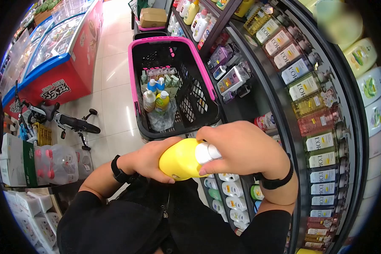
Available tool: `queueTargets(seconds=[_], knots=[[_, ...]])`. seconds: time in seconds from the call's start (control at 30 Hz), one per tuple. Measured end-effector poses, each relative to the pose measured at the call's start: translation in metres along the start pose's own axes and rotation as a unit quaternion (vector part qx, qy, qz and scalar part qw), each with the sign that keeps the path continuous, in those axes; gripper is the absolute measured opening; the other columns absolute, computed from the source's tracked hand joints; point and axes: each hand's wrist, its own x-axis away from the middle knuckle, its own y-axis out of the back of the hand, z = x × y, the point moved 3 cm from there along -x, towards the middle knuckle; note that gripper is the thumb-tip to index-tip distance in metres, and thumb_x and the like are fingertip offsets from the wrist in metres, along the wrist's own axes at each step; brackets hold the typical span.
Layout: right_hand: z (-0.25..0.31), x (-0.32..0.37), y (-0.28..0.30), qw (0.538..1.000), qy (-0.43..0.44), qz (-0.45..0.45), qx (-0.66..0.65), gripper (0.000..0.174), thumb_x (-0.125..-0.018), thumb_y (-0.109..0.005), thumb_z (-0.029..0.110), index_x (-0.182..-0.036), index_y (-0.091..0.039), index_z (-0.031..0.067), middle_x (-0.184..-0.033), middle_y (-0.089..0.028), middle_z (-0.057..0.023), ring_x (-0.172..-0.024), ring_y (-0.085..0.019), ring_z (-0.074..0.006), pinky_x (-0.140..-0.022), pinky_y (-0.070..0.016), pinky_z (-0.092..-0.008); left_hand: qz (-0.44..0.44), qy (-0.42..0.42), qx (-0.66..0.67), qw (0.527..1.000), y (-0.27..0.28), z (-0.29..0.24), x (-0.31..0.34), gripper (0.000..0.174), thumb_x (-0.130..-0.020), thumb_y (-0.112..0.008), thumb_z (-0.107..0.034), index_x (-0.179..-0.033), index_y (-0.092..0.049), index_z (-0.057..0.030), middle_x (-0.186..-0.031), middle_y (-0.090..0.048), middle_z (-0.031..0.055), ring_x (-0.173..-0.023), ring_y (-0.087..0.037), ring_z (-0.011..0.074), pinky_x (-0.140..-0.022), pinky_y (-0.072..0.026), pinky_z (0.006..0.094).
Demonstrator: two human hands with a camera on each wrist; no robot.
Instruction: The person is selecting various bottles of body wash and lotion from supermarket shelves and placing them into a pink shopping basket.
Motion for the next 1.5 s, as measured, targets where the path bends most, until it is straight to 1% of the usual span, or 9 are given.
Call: queueTargets(seconds=[0.07,0.2,0.33,0.57,0.83,0.93,1.07,1.27,1.5], knots=[[0.005,-0.006,0.009,0.999,0.002,0.027,0.044,0.053,-0.075,-0.08,0.047,-0.104,-0.061,0.0058,-0.079,-0.069,-0.0144,-0.078,-0.068,-0.0372,-0.068,-0.0525,-0.0448,-0.034,-0.018,0.005,0.999,-0.004,-0.001,-0.004,0.101,-0.065,-0.088,-0.029,-0.148,-0.034,-0.0096,-0.13,-0.061,0.0167,-0.118,-0.062,0.0353,-0.098,-0.0506,0.0427],[-0.012,-0.057,0.027,0.991,-0.003,0.053,0.119,0.05,-0.075,-0.082,0.045,-0.1,-0.062,0.0065,-0.075,-0.067,-0.0134,-0.073,-0.068,-0.0352,-0.065,-0.0525,-0.0425,-0.046,0.05,0.041,0.997,0.033,0.019,-0.011,0.099,-0.064,-0.088,-0.03,-0.146,-0.037,-0.0084,-0.129,-0.062,0.0162,-0.116,-0.063,0.0339,-0.098,-0.0505,0.0411],[-0.047,-0.083,0.048,0.995,0.053,0.042,0.07,0.041,-0.081,-0.077,0.04,-0.099,-0.061,0.0066,-0.075,-0.067,-0.0146,-0.074,-0.068,-0.0359,-0.065,-0.0524,-0.043,-0.082,0.099,0.077,0.989,0.052,0.032,-0.022,0.1,-0.064,-0.088,-0.028,-0.147,-0.038,-0.0074,-0.129,-0.062,0.0151,-0.118,-0.063,0.031,-0.101,-0.0491,0.0398],[-0.104,-0.136,0.063,0.99,0.122,-0.065,0.031,0.038,-0.082,-0.077,0.037,-0.098,-0.061,0.0065,-0.074,-0.066,-0.015,-0.072,-0.068,-0.0359,-0.064,-0.0522,-0.0418,-0.138,0.107,0.222,0.959,0.089,0.065,-0.061,0.101,-0.067,-0.088,-0.021,-0.15,-0.034,-0.0058,-0.133,-0.059,0.0128,-0.124,-0.057,0.0234,-0.106,-0.0447,0.0382],[-0.149,-0.185,0.008,0.979,0.136,-0.112,0.103,0.037,-0.084,-0.072,0.04,-0.09,-0.058,0.0063,-0.069,-0.065,-0.0148,-0.067,-0.067,-0.0371,-0.059,-0.0507,-0.0465,-0.226,0.161,-0.102,0.955,0.103,0.133,-0.06,0.09,-0.073,-0.085,-0.02,-0.146,-0.038,-0.0018,-0.134,-0.057,0.022,-0.125,-0.056,0.0374,-0.108,-0.0437,0.0421],[-0.169,-0.219,-0.029,0.982,0.095,-0.068,0.147,0.036,-0.084,-0.071,0.037,-0.098,-0.06,0.0055,-0.074,-0.069,-0.0132,-0.069,-0.069,-0.0347,-0.062,-0.0534,-0.0469,-0.269,0.254,-0.205,0.906,0.103,0.134,-0.037,0.076,-0.075,-0.082,-0.014,-0.141,-0.046,-0.0004,-0.129,-0.058,0.0216,-0.128,-0.051,0.0398,-0.108,-0.0415,0.0446],[-0.208,-0.261,-0.09,0.986,0.028,0.001,0.164,0.038,-0.085,-0.07,0.037,-0.104,-0.062,0.0055,-0.083,-0.072,-0.0131,-0.078,-0.071,-0.0337,-0.069,-0.0555,-0.0467,-0.289,0.248,-0.409,0.829,0.095,0.135,-0.011,0.057,-0.075,-0.079,-0.02,-0.126,-0.059,-0.0034,-0.13,-0.059,0.016,-0.138,-0.041,0.0412,-0.113,-0.0341,0.0526],[-0.256,-0.292,-0.15,0.989,-0.056,0.023,0.132,0.04,-0.086,-0.07,0.04,-0.103,-0.063,0.0046,-0.091,-0.073,-0.0157,-0.088,-0.071,-0.0353,-0.076,-0.0554,-0.0472,-0.308,0.232,-0.363,0.848,0.076,0.161,0.006,0.047,-0.077,-0.077,-0.021,-0.12,-0.063,-0.007,-0.134,-0.057,0.0129,-0.144,-0.033,0.0426,-0.113,-0.0333,0.0537],[-0.299,-0.34,-0.194,0.978,-0.193,0.0,0.078,0.044,-0.087,-0.07,0.041,-0.108,-0.066,0.0025,-0.103,-0.073,-0.0183,-0.098,-0.071,-0.0345,-0.084,-0.0562,-0.0455,-0.324,0.225,-0.362,0.845,0.075,0.165,0.009,0.04,-0.079,-0.073,-0.02,-0.116,-0.065,-0.0086,-0.132,-0.058,0.0105,-0.143,-0.035,0.0401,-0.112,-0.0332,0.054]])
